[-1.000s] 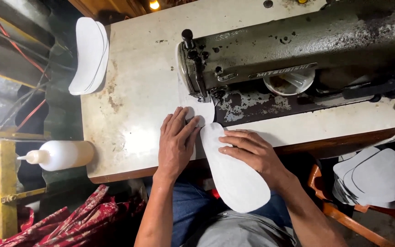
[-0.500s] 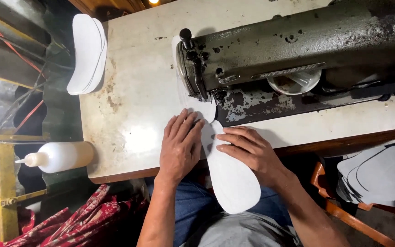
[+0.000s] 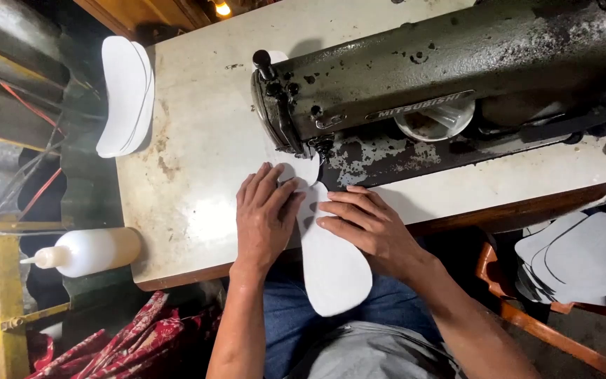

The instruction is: Using an industrial sewing machine to stitch the edges of white shoe insoles.

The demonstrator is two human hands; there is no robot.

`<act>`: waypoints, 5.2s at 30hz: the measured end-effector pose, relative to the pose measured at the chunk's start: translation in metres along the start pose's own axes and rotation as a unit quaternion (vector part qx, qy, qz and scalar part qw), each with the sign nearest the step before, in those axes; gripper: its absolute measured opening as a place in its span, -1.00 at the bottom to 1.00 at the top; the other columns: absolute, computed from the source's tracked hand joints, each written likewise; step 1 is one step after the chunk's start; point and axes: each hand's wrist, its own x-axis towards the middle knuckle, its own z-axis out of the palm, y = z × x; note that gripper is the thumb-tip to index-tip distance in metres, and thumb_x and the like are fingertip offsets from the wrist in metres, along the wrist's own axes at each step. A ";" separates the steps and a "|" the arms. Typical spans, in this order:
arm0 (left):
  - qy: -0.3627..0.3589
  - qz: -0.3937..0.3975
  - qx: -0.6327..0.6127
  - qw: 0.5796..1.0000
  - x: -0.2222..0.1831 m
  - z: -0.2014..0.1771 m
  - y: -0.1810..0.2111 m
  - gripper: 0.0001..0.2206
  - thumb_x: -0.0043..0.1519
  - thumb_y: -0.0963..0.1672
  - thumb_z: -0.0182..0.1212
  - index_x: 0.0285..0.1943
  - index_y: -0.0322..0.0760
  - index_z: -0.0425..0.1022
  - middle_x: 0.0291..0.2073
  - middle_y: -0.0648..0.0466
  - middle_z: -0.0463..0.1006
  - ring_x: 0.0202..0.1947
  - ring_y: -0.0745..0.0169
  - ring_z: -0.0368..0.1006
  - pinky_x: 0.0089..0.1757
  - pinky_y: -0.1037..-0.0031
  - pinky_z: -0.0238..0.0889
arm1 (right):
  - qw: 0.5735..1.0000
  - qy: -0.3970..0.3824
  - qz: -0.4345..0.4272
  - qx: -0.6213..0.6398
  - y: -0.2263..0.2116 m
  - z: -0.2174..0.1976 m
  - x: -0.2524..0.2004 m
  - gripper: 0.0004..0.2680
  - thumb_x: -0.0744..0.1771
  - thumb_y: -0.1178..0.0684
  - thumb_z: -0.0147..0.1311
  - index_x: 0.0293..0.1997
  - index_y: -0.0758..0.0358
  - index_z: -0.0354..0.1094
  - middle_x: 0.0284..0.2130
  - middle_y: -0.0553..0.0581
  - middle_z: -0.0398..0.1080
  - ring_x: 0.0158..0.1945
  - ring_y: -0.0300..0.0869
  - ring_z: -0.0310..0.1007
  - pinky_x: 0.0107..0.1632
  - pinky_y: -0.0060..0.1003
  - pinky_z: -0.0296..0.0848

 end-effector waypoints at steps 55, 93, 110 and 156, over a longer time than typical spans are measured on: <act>0.016 -0.022 -0.062 0.998 0.012 0.000 0.000 -0.80 0.31 -0.13 0.25 0.09 -0.14 0.65 0.11 -0.10 0.58 0.32 -0.09 0.37 0.25 0.04 0.20 | 0.993 -0.038 0.060 -0.095 -0.001 0.020 0.007 -0.56 0.26 0.23 0.17 0.30 0.08 0.30 0.30 0.36 0.23 0.47 0.20 0.05 0.41 0.16 0.05; -0.082 -0.066 0.031 0.994 0.056 0.017 -0.036 -0.74 0.39 -0.06 0.11 0.22 -0.04 0.56 0.40 -0.02 0.33 0.49 -0.06 0.07 0.33 -0.09 -0.04 | 0.987 -0.067 0.100 -0.109 0.011 0.036 -0.004 -0.59 0.34 0.32 -0.17 0.36 0.09 0.20 0.40 0.30 0.11 0.56 0.09 -0.14 0.49 0.12 -0.18; -0.015 -0.287 0.046 0.957 0.055 -0.013 -0.099 -0.48 0.14 0.05 0.42 0.18 -0.25 0.40 0.05 -0.12 0.49 0.14 -0.27 0.43 0.14 -0.22 0.20 | 0.986 -0.021 0.072 -0.148 0.008 0.031 -0.002 -0.72 0.43 0.15 -0.30 0.27 0.08 0.26 0.31 0.29 0.22 0.50 0.09 0.03 0.49 0.11 -0.06; 0.023 -0.045 -0.083 0.995 -0.038 -0.031 -0.001 -0.50 0.36 -0.11 0.19 0.48 -0.38 0.24 0.52 -0.27 0.05 0.56 -0.50 -0.18 0.39 -0.26 -0.06 | 0.991 -0.024 0.015 -0.131 0.013 0.030 -0.011 -0.43 0.14 0.03 0.44 0.24 0.32 0.32 0.30 0.24 0.30 0.40 0.11 0.22 0.36 0.07 0.20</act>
